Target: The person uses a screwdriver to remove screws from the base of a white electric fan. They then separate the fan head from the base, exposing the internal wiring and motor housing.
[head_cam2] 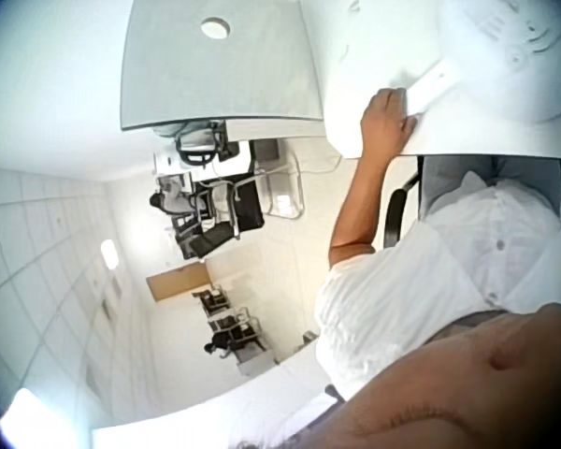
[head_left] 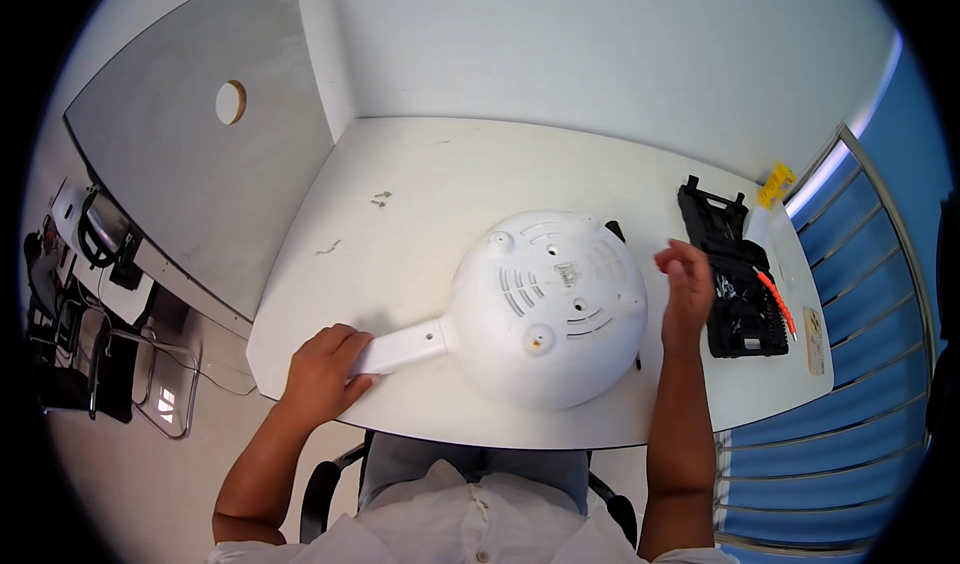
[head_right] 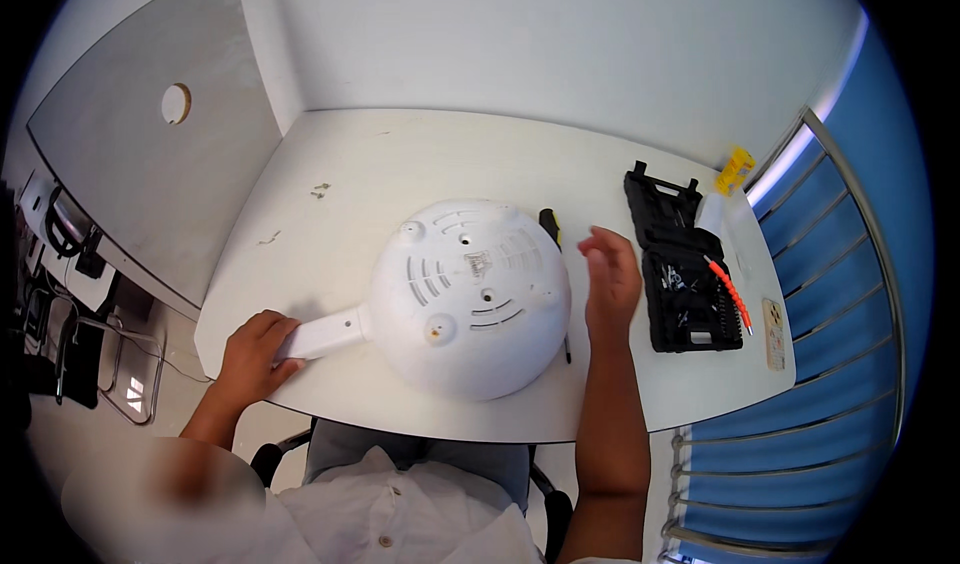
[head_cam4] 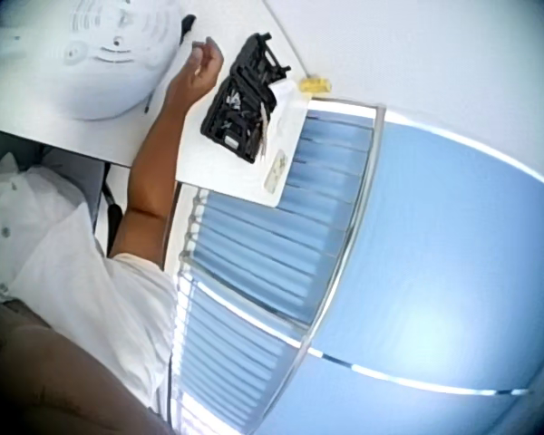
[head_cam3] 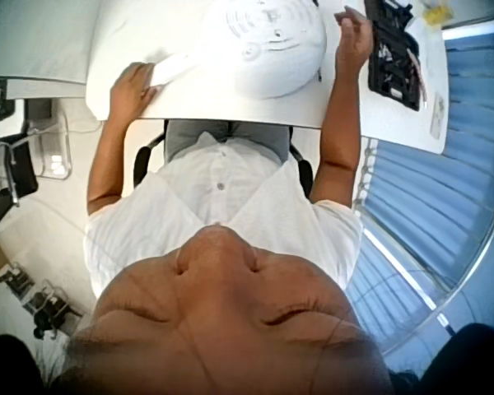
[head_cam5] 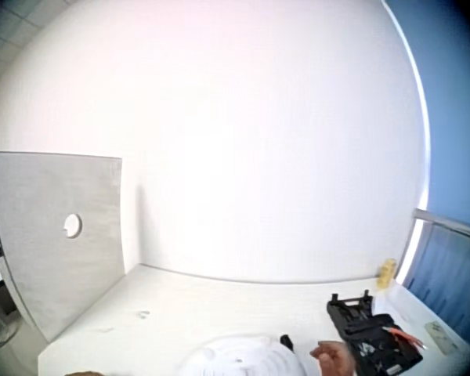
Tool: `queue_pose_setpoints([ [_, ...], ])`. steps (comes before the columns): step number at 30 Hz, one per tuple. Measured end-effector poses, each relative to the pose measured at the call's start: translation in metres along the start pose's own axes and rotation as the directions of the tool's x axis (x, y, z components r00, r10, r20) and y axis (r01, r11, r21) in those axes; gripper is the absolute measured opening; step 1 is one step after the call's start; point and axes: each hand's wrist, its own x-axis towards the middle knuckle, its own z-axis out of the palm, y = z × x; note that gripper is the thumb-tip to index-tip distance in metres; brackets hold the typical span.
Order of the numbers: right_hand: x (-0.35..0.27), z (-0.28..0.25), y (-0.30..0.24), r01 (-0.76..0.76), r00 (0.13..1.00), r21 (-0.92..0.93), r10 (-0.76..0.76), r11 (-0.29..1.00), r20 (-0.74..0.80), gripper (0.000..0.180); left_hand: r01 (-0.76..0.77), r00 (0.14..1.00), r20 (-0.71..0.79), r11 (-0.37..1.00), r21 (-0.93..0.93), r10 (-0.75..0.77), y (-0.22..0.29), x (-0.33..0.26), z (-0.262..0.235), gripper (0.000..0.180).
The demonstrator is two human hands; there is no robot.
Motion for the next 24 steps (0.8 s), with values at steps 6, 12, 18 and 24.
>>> queue_pose_setpoints([
  [6,-0.049,0.046,-0.095,0.512,0.842,-0.048,-0.49,0.858,0.226,0.022,0.141,0.989,-0.03,0.985,-0.096,-0.145,-0.019,-0.026,-0.016,0.058],
  [12,-0.089,0.175,-0.136,0.502,0.521,0.03,-0.329,0.865,0.787,0.036,0.216,0.963,-0.105,0.946,-0.242,-0.247,-0.05,-0.064,0.0,0.052],
  [18,-0.124,0.273,-0.097,0.624,0.326,-0.131,-0.104,0.77,0.939,0.055,0.203,0.913,-0.244,0.882,-0.424,-0.328,-0.059,-0.085,0.027,0.083],
  [24,-0.128,0.291,-0.092,0.656,0.262,-0.143,-0.046,0.741,0.964,0.048,0.19,0.931,-0.263,0.952,-0.239,-0.252,-0.059,-0.086,0.019,0.065],
])
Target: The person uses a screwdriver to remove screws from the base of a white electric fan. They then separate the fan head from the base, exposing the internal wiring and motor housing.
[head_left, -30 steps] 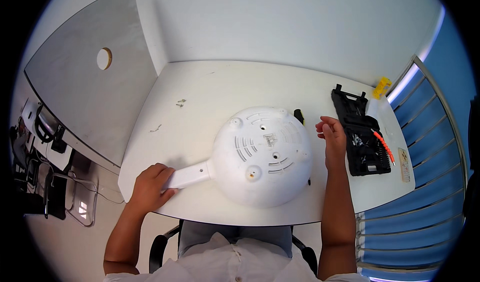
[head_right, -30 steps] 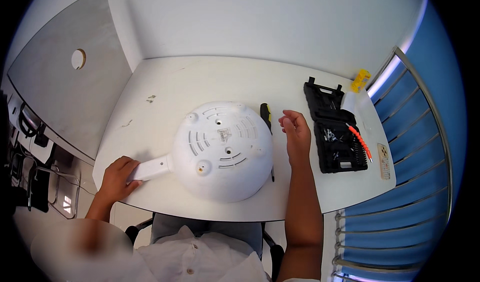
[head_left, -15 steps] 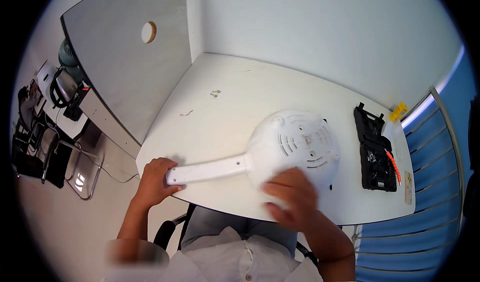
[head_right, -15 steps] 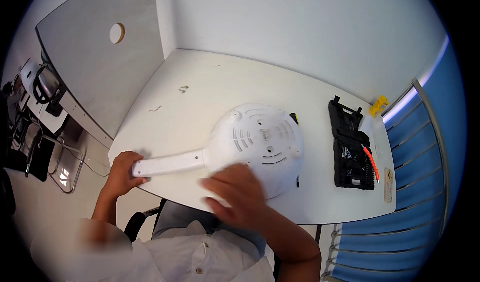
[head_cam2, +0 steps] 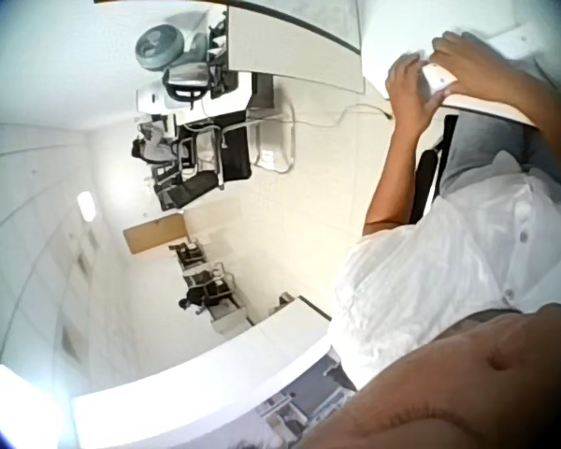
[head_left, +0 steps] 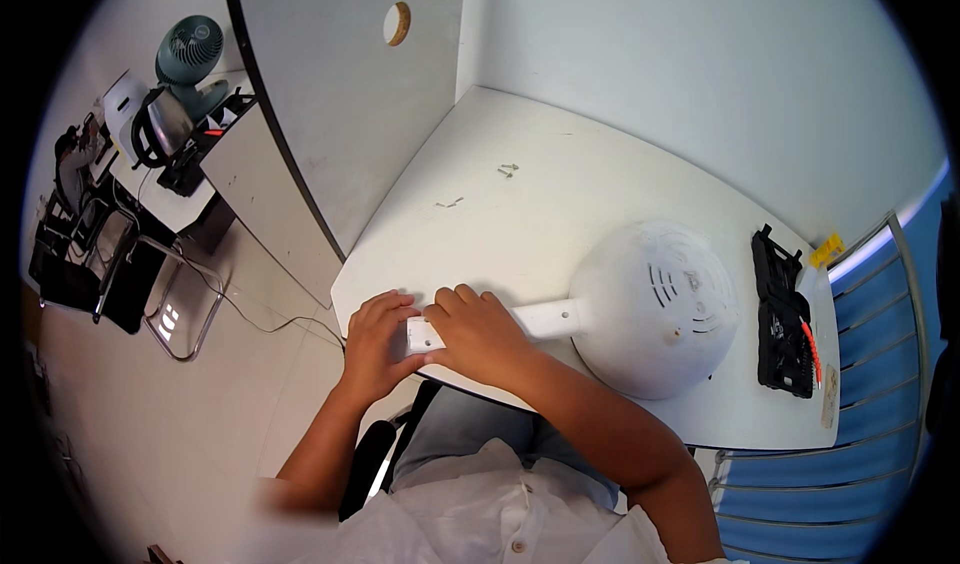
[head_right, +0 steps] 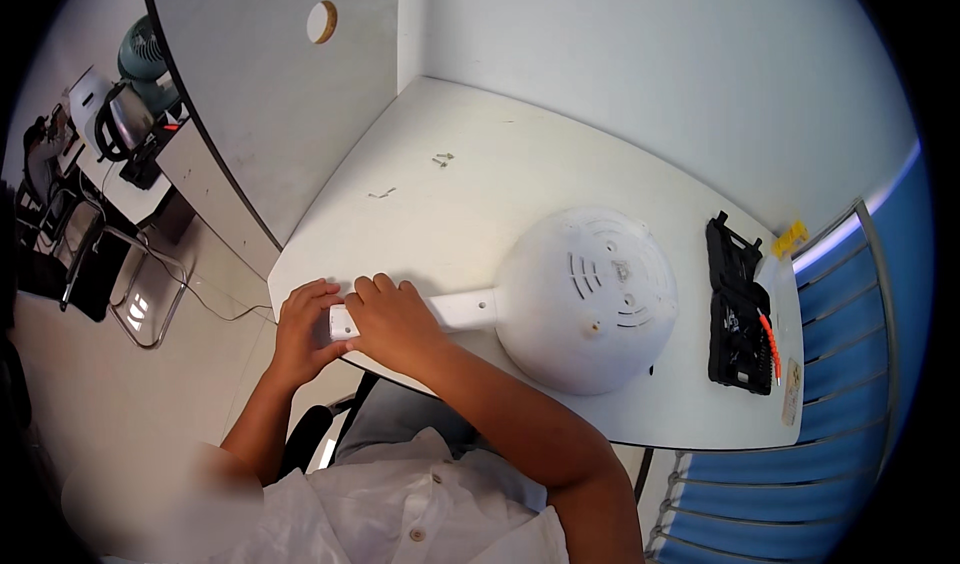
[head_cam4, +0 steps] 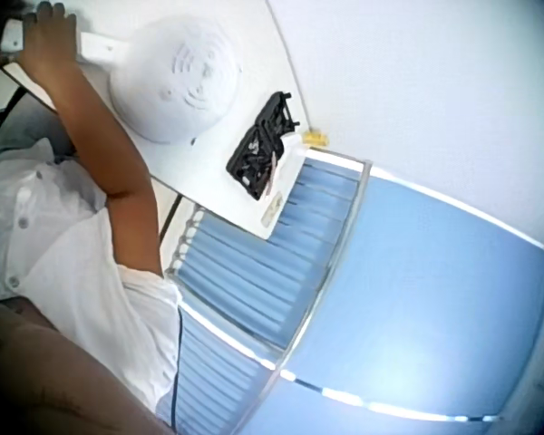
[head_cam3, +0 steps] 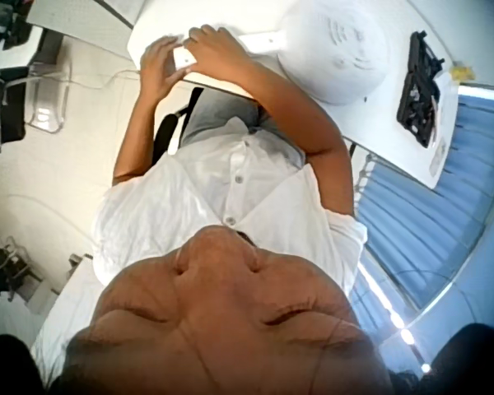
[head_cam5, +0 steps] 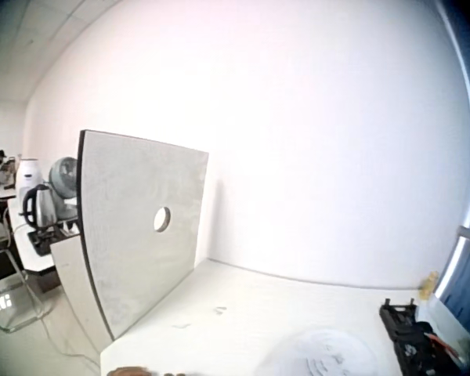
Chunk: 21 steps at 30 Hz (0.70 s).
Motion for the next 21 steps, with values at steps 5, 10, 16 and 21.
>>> queue_pose_setpoints([
  [5,0.0006,-0.0008,-0.0023,0.043,0.998,-0.058,-0.045,0.997,-0.036,0.048,0.047,0.999,0.015,0.996,-0.071,-0.046,-0.0018,0.0008,-0.0019,0.056],
  [10,-0.0002,-0.0043,-0.0026,0.062,0.996,-0.071,-0.067,0.996,-0.061,0.047,0.059,0.998,0.04,0.994,-0.097,-0.055,-0.0013,0.0041,-0.0039,0.054],
  [16,0.0002,-0.0051,-0.0031,0.068,0.995,-0.079,-0.073,0.995,-0.066,0.047,0.073,0.995,0.067,0.995,-0.061,-0.069,0.0007,0.0054,-0.0056,0.057],
  [21,0.0002,-0.0051,-0.0024,0.072,0.995,-0.061,-0.076,0.996,-0.066,0.047,0.088,0.993,0.083,0.994,-0.061,-0.083,0.0021,0.0071,-0.0064,0.056],
])
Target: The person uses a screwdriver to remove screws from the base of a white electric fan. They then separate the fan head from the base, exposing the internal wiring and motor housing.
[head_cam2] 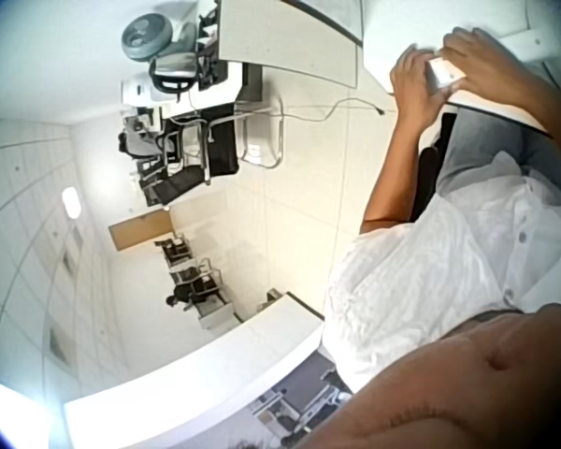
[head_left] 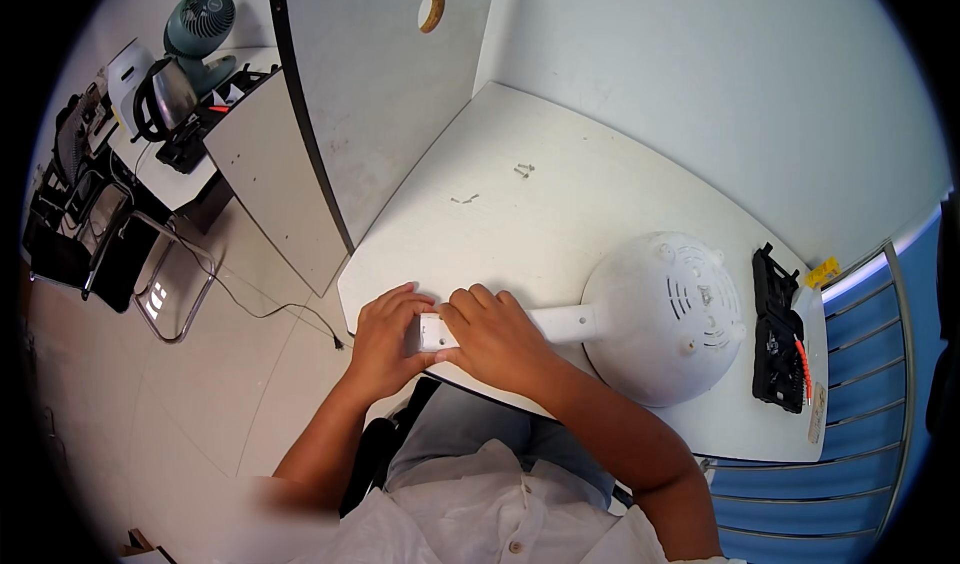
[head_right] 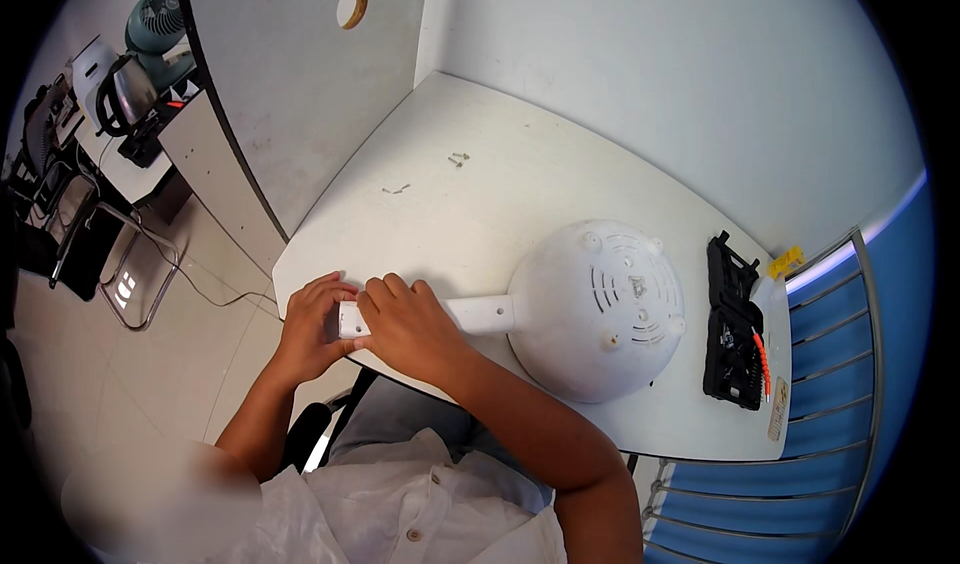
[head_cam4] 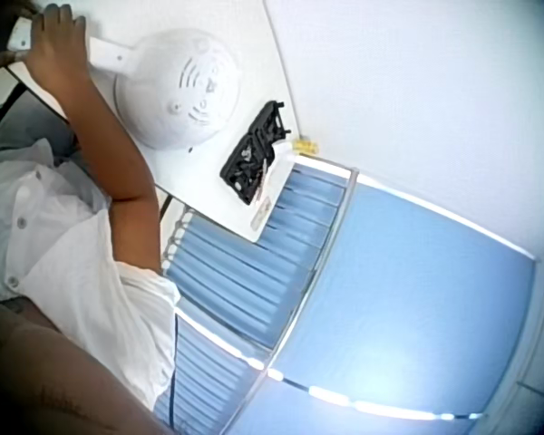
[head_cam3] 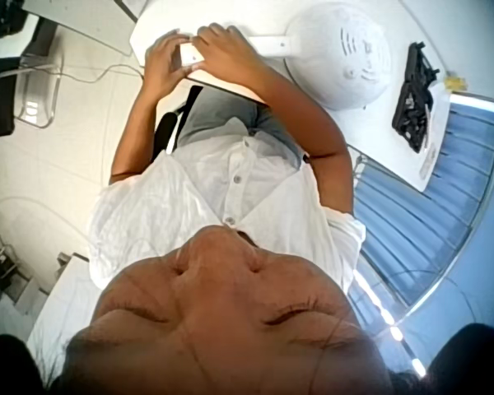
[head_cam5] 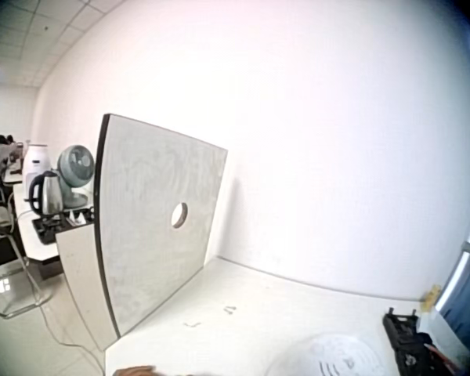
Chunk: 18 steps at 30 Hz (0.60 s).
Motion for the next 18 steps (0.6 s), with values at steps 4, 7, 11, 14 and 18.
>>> queue_pose_setpoints([
  [4,0.001,-0.001,0.0,-0.006,1.0,0.007,0.006,1.0,0.019,0.047,0.007,1.0,-0.022,0.999,-0.036,-0.008,-0.001,0.001,0.001,0.054],
  [7,0.002,0.0,0.004,-0.003,0.998,0.038,0.0,0.999,0.062,0.048,0.019,1.0,0.0,0.999,-0.036,-0.019,0.0,0.002,0.001,0.055],
  [11,0.001,0.005,0.006,0.017,1.0,0.074,-0.019,0.997,0.024,0.048,0.044,0.999,0.031,0.999,-0.032,-0.043,0.001,0.001,0.0,0.056],
  [14,0.001,0.003,0.006,0.001,1.0,0.095,-0.003,0.995,0.018,0.048,0.042,0.999,0.008,0.999,0.0,-0.042,0.003,0.001,0.001,0.056],
  [18,0.008,-0.002,-0.003,-0.027,0.999,0.096,0.023,0.995,0.038,0.049,0.014,0.997,-0.079,1.0,0.01,-0.013,-0.004,-0.002,0.008,0.055],
])
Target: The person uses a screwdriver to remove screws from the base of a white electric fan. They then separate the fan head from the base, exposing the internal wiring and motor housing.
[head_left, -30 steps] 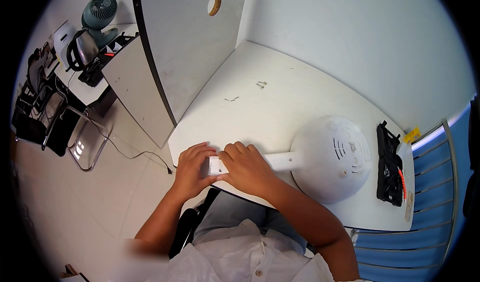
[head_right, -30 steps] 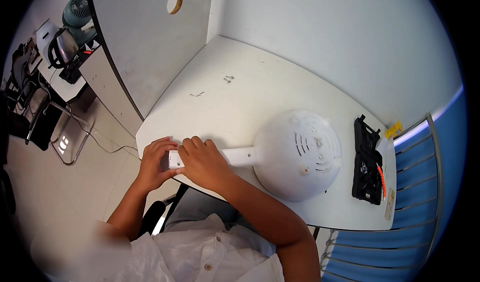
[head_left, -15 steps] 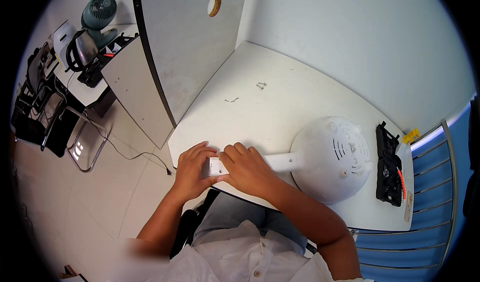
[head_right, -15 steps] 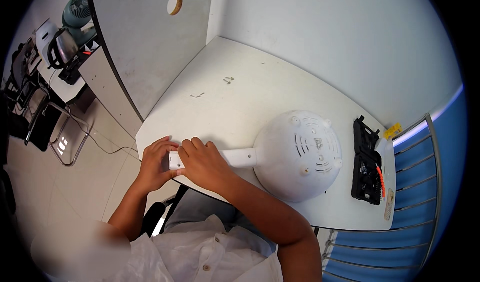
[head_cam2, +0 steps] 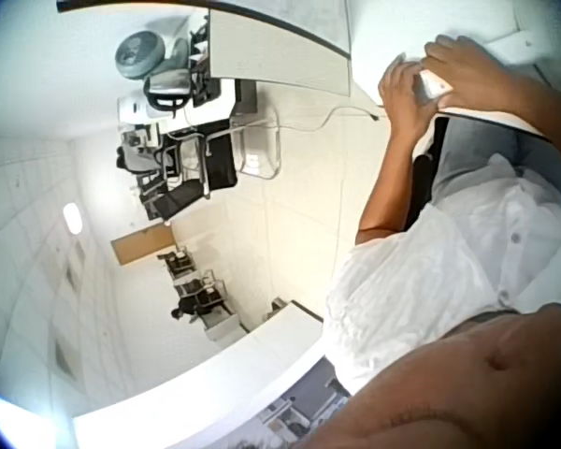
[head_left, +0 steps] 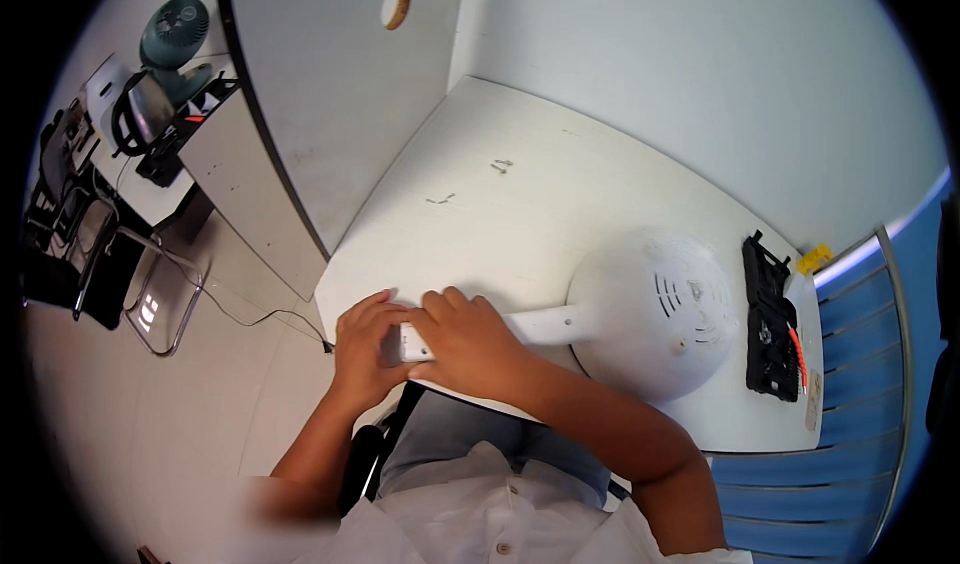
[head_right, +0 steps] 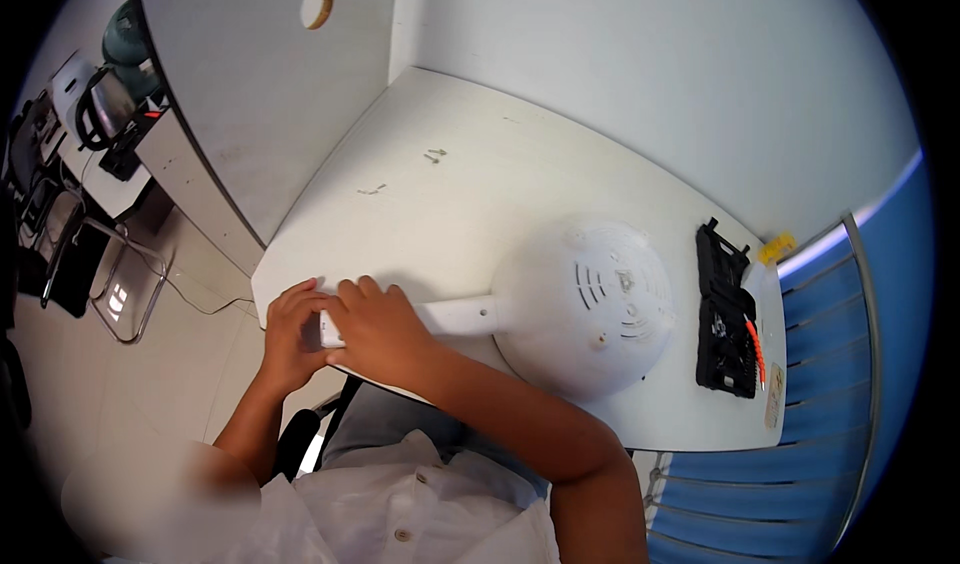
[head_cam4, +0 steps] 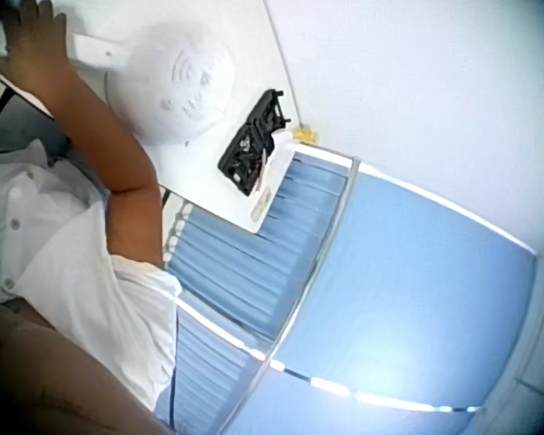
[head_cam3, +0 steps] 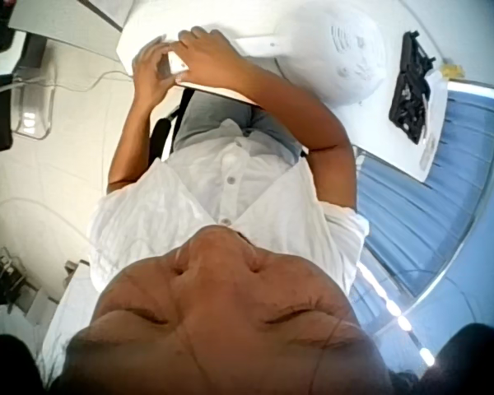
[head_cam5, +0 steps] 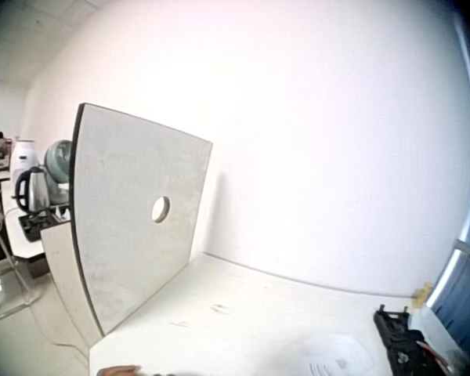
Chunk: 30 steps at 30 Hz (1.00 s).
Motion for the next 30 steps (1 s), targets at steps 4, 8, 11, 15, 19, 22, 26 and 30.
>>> queue_pose_setpoints([
  [4,0.004,0.012,-0.001,-0.048,0.997,-0.003,0.048,0.999,-0.053,0.05,0.029,0.998,-0.063,1.0,0.009,-0.028,0.005,0.0,0.003,0.056],
  [8,0.003,0.007,-0.004,-0.045,0.999,0.015,0.045,0.999,-0.03,0.049,-0.11,0.992,-0.05,0.991,0.075,0.114,0.0,0.001,0.002,0.053],
  [11,0.001,0.004,-0.006,-0.015,0.996,-0.009,0.014,1.0,-0.083,0.05,-0.08,0.995,-0.058,0.997,0.0,0.08,-0.005,-0.003,0.003,0.053],
  [15,-0.005,0.002,-0.005,0.029,0.992,-0.078,-0.039,0.997,-0.124,0.05,-0.085,0.995,-0.051,0.994,-0.073,0.081,0.003,-0.004,0.003,0.05],
  [19,-0.005,0.0,-0.006,0.075,0.962,-0.178,-0.118,0.981,-0.247,0.048,-0.076,0.995,-0.07,0.992,-0.096,0.07,0.005,-0.007,0.004,0.049],
  [22,-0.005,-0.002,-0.007,0.069,0.973,-0.133,-0.096,0.989,-0.209,0.053,-0.062,0.996,-0.071,0.992,-0.107,0.054,0.005,-0.008,0.003,0.05],
  [26,-0.004,-0.004,-0.007,0.063,0.977,-0.119,-0.085,0.991,-0.195,0.049,-0.038,0.998,-0.048,0.99,-0.135,0.031,0.004,-0.007,0.001,0.05],
  [30,-0.004,-0.007,-0.007,0.065,0.982,-0.097,-0.081,0.993,-0.174,0.048,-0.027,0.999,-0.041,0.988,-0.155,0.021,0.004,-0.007,0.0,0.05],
])
